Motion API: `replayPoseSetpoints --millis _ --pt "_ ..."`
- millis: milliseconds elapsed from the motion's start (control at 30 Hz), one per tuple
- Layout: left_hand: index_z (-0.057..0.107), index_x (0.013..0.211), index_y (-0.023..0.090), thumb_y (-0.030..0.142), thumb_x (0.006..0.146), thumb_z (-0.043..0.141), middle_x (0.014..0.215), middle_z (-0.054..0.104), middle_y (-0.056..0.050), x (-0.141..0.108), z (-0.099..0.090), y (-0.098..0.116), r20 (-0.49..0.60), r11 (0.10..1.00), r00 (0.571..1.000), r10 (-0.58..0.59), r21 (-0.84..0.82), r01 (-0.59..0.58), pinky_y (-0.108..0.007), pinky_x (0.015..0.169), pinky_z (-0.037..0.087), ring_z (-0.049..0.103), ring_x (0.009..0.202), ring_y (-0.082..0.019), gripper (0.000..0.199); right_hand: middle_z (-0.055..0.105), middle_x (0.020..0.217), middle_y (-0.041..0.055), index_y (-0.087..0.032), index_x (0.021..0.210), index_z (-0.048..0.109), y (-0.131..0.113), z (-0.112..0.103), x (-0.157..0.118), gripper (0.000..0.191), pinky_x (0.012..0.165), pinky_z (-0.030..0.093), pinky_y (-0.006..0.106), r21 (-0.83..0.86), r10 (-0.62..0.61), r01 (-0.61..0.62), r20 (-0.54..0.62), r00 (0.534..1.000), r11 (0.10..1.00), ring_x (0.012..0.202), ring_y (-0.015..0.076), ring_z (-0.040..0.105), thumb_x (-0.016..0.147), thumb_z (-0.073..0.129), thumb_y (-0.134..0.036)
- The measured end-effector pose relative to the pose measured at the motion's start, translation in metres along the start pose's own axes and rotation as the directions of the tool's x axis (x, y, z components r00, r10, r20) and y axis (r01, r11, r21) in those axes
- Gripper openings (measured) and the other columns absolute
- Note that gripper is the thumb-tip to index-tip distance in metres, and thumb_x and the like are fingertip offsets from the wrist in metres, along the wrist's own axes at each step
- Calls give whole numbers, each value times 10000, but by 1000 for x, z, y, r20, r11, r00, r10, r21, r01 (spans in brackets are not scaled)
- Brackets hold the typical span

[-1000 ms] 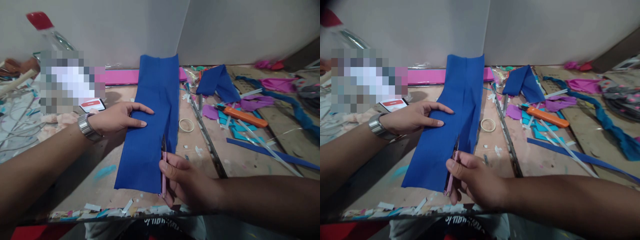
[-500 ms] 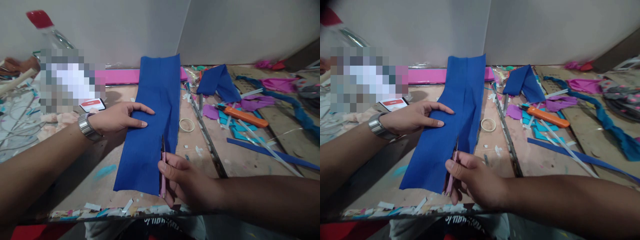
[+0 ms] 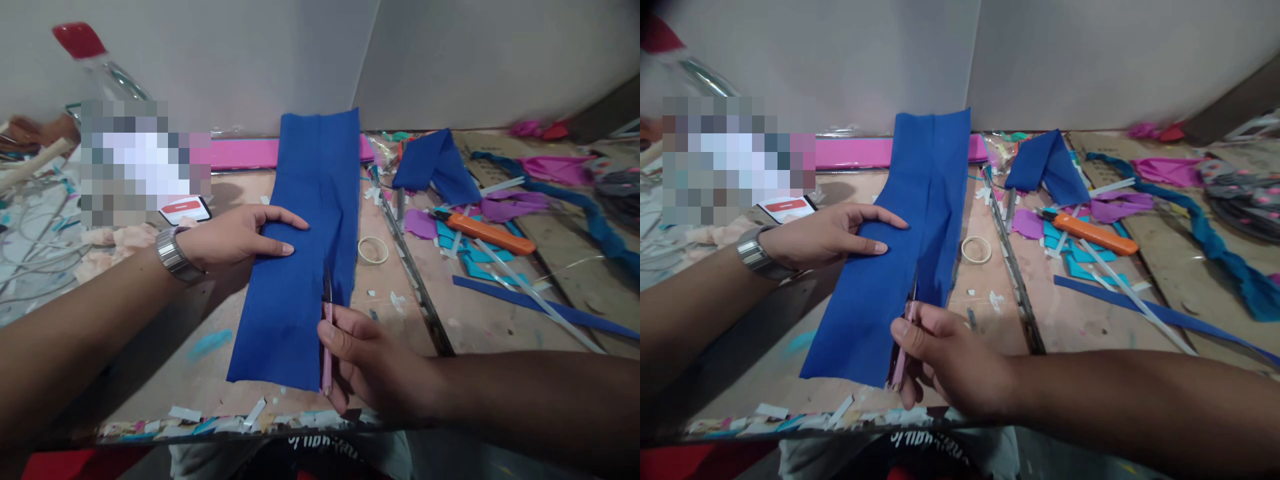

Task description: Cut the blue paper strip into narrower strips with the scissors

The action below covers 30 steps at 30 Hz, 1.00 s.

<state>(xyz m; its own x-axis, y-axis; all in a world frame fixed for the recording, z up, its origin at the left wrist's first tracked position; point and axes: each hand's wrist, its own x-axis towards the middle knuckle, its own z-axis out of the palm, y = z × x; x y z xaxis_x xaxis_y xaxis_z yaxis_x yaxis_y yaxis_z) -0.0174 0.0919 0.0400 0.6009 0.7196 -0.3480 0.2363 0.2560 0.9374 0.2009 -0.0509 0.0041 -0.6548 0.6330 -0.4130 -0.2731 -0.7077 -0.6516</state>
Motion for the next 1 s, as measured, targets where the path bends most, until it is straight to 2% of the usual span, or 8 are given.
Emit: replayPoseSetpoints --millis 467,900,1000 --pt "685 1282 230 238 820 837 1197 755 -71 -1 -2 1 75 999 997 29 35 -31 -338 881 644 747 984 -198 486 627 621 -42 -208 931 475 0 2 1 405 460 413 213 27 2 -1 -50 999 1000 458 93 530 920 704 -542" --pt "694 1276 226 211 840 815 1223 748 -59 -1 -1 2 73 995 996 55 83 -61 -322 925 623 741 995 -179 453 635 643 -25 -197 915 507 -1 2 1 344 468 420 200 16 -17 18 -45 999 1000 467 85 521 967 648 -506" --pt "693 1271 223 213 843 813 1216 750 -68 -1 1 3 69 998 997 29 46 -32 -319 897 629 748 979 -184 444 641 647 -25 -197 912 508 -1 2 1 347 462 416 204 5 -15 15 -31 999 1000 454 83 520 966 650 -510"
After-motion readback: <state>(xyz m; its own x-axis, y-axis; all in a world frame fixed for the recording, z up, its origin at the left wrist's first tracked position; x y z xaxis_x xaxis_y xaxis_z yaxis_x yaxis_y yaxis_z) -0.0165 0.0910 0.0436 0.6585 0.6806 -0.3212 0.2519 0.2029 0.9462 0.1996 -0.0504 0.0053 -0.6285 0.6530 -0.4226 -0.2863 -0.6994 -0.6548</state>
